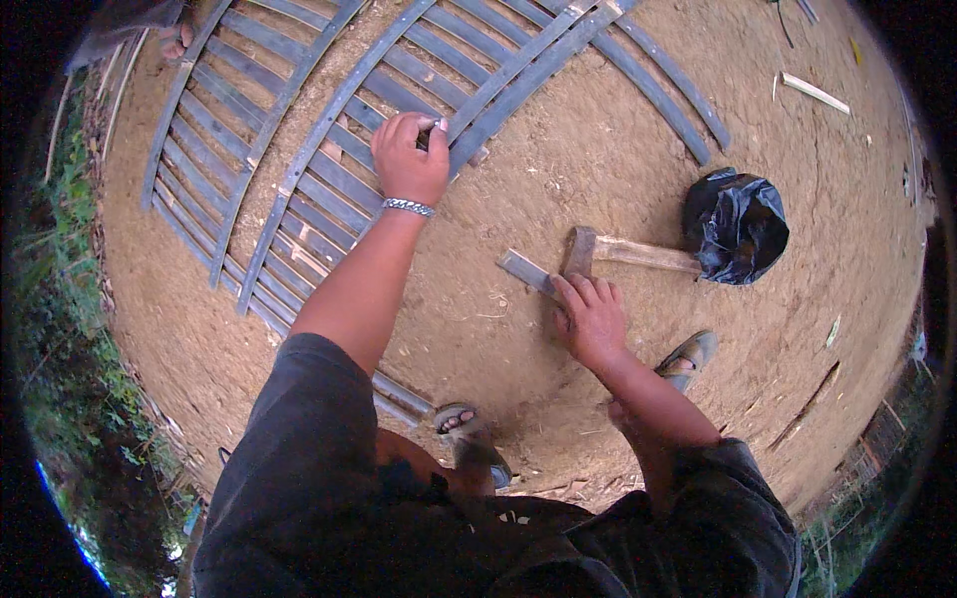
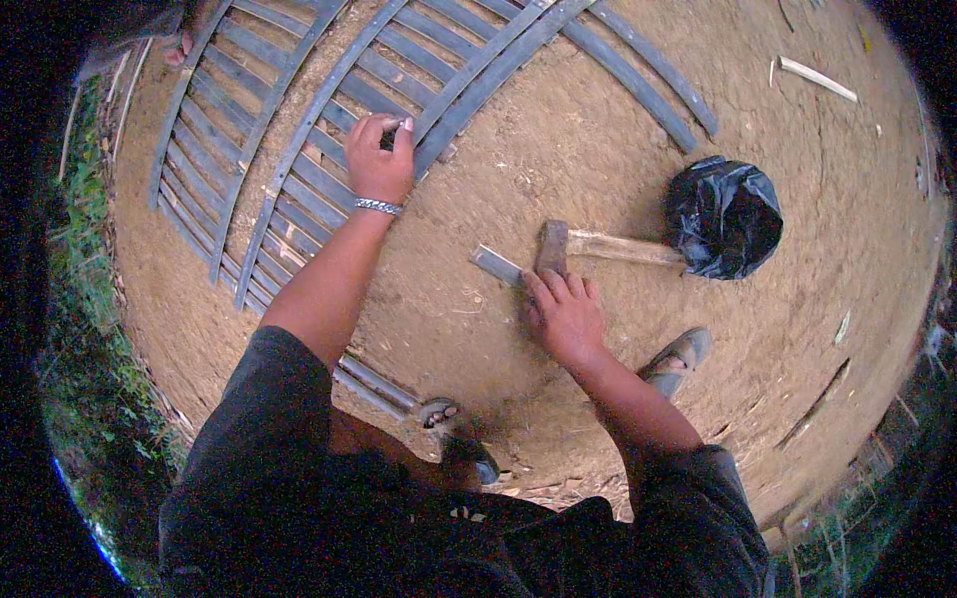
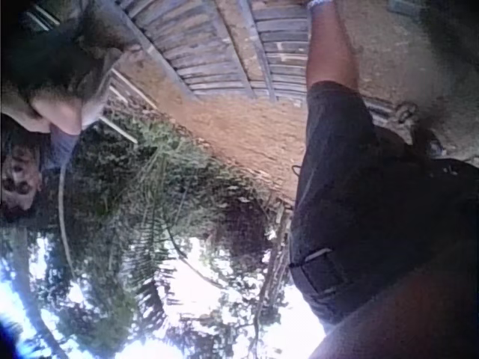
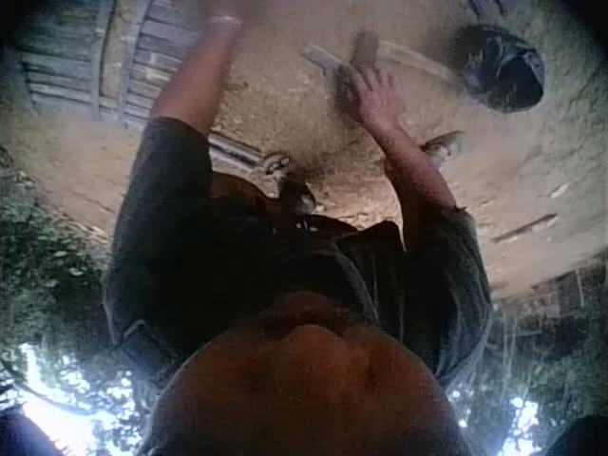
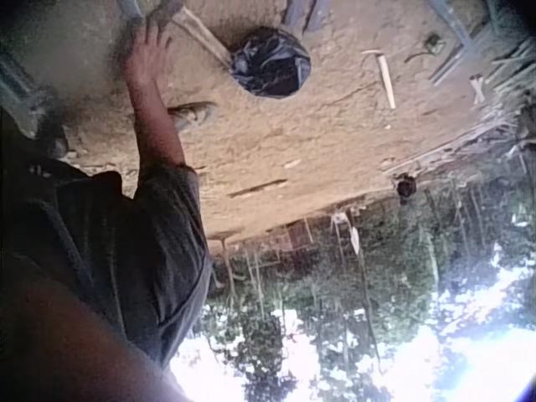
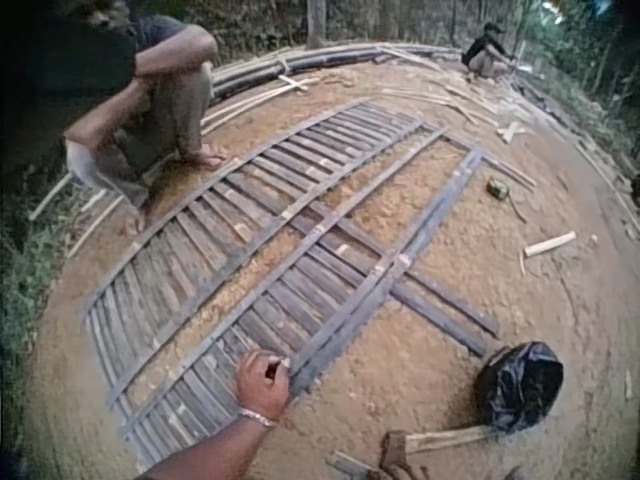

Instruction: The person assembles a metal frame structure on the ground by hammering nails into the intersections of metal bars. They repeatedly pick up nails from a black plastic bag and use a hammer to secure the components together.

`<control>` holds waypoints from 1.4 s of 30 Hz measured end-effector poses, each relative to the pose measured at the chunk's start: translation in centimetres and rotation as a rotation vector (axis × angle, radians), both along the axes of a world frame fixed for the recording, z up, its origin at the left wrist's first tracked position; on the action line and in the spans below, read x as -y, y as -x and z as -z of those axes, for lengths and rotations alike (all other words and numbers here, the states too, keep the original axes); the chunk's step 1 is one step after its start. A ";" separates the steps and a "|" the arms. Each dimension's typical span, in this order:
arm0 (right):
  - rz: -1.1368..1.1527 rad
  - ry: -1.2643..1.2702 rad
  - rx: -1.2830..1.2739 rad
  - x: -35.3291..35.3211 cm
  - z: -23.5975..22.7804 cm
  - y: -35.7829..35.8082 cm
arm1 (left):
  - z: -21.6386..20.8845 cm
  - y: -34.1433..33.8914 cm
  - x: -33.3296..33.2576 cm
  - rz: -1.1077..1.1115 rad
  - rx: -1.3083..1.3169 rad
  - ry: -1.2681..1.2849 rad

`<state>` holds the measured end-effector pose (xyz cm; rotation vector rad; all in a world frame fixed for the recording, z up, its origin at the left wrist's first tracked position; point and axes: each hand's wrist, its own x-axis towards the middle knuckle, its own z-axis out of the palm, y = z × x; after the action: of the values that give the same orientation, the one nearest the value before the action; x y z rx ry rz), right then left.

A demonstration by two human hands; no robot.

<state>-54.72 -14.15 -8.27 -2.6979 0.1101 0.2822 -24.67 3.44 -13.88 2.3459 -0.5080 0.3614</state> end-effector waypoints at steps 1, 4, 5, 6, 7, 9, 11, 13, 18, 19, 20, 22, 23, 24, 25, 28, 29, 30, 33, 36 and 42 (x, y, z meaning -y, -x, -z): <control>0.025 -0.009 -0.026 -0.2 0.2 0.1 | 0.0 0.0 0.1 -0.011 -0.001 0.003; 0.102 -0.036 -0.059 -0.9 1.1 0.6 | -0.5 0.3 0.6 -0.073 -0.019 -0.033; 0.130 -0.047 -0.040 -1.0 1.2 0.9 | -0.7 0.4 0.8 -0.098 -0.029 -0.052; 0.155 -0.062 -0.019 -1.0 1.2 0.8 | -0.8 0.4 0.8 -0.106 -0.021 -0.051; 0.169 -0.087 -0.016 -1.0 1.2 0.7 | -0.9 0.4 0.9 -0.112 -0.013 -0.048; 0.197 -0.133 -0.010 -1.0 0.7 0.2 | -1.0 0.4 1.0 -0.132 -0.002 -0.049; 0.204 -0.133 0.044 -1.1 -1.1 -2.7 | -1.1 0.5 0.9 -0.157 0.009 -0.070; 0.182 -0.113 0.073 -0.6 -2.1 -6.0 | -1.1 0.2 0.3 -0.181 0.057 -0.101; 0.147 -0.015 0.071 1.0 -0.8 -9.6 | -1.2 0.6 1.1 -0.185 0.028 -0.145; 0.146 -0.007 0.068 1.0 -0.6 -9.8 | -1.2 0.6 1.1 -0.182 0.030 -0.162; 0.145 0.002 0.065 0.9 -0.3 -9.9 | -1.3 0.6 1.1 -0.180 0.031 -0.179; 0.146 0.015 0.050 0.8 0.0 -10.0 | -1.4 0.6 1.0 -0.171 0.009 -0.167; 0.147 0.020 0.038 0.7 0.1 -10.1 | -1.4 0.6 1.1 -0.167 -0.002 -0.161; 0.150 0.024 0.030 0.7 0.1 -10.3 | -1.3 0.6 1.1 -0.173 -0.003 -0.162; 0.159 0.029 0.023 0.6 0.0 -10.5 | -1.2 0.6 1.1 -0.179 -0.003 -0.163; 0.179 0.024 -0.008 0.0 -0.5 -11.0 | -1.1 0.5 1.0 -0.176 -0.010 -0.086; 0.180 0.010 -0.023 -0.1 -0.5 -11.4 | -1.2 0.4 0.9 -0.171 -0.014 -0.047; 0.182 -0.005 -0.039 -0.1 -0.6 -11.6 | -1.1 0.1 0.7 -0.184 -0.005 -0.003; 0.194 -0.019 -0.035 0.0 0.5 -11.1 | -1.5 -1.3 -0.1 -0.139 -0.063 0.049; 0.192 -0.063 -0.023 0.0 0.2 -11.4 | -4.0 -4.0 -2.3 0.116 -0.143 -0.152; 0.183 -0.056 -0.004 0.2 -0.8 -11.6 | -6.7 -7.2 -3.3 0.656 -0.021 -0.661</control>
<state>-43.07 -14.39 -7.43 -2.6100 0.3429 0.2310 -17.47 6.74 -7.16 2.5871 -1.5114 -0.1735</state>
